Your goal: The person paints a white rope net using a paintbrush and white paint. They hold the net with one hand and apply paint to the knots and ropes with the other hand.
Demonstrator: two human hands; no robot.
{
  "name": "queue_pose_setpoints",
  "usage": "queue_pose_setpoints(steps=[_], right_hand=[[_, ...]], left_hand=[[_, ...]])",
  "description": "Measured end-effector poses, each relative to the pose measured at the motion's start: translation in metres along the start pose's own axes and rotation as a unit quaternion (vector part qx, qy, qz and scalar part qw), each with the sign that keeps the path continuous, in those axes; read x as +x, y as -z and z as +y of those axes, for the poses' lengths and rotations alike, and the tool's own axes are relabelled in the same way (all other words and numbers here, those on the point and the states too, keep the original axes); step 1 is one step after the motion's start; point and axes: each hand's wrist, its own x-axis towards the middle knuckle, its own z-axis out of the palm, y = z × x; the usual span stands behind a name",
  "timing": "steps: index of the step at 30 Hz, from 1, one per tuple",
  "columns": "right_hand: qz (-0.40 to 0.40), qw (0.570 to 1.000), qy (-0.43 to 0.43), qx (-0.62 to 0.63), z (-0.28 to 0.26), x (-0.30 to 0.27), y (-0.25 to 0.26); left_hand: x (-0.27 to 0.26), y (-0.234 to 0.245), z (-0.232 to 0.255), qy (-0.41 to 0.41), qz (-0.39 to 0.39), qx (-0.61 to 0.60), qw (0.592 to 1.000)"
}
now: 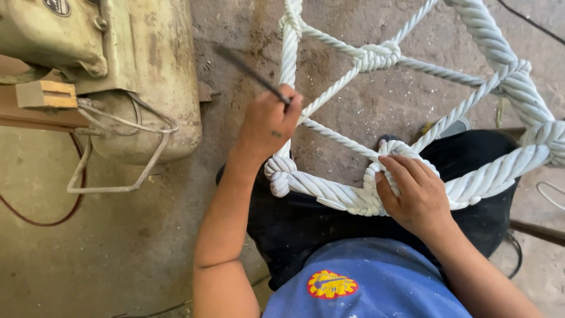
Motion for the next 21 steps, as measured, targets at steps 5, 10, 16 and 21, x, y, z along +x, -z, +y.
queue_pose_setpoints(steps=[5,10,16,21], right_hand=[[-0.009,1.0,-0.021,-0.014,-0.002,-0.006,0.003],[0.003,1.0,-0.003,0.014,-0.003,-0.002,0.005],[-0.077,0.997,-0.008,-0.013,-0.01,0.002,0.016],[-0.07,0.997,-0.015,-0.01,-0.011,0.003,0.016]], left_hand=[[0.006,-0.007,0.003,-0.027,-0.017,0.016,0.999],[-0.019,0.03,0.004,-0.003,-0.018,0.025,1.0],[-0.04,0.059,-0.013,0.092,0.019,-0.11,0.989],[-0.092,0.071,-0.028,0.165,-0.041,-0.188,0.967]])
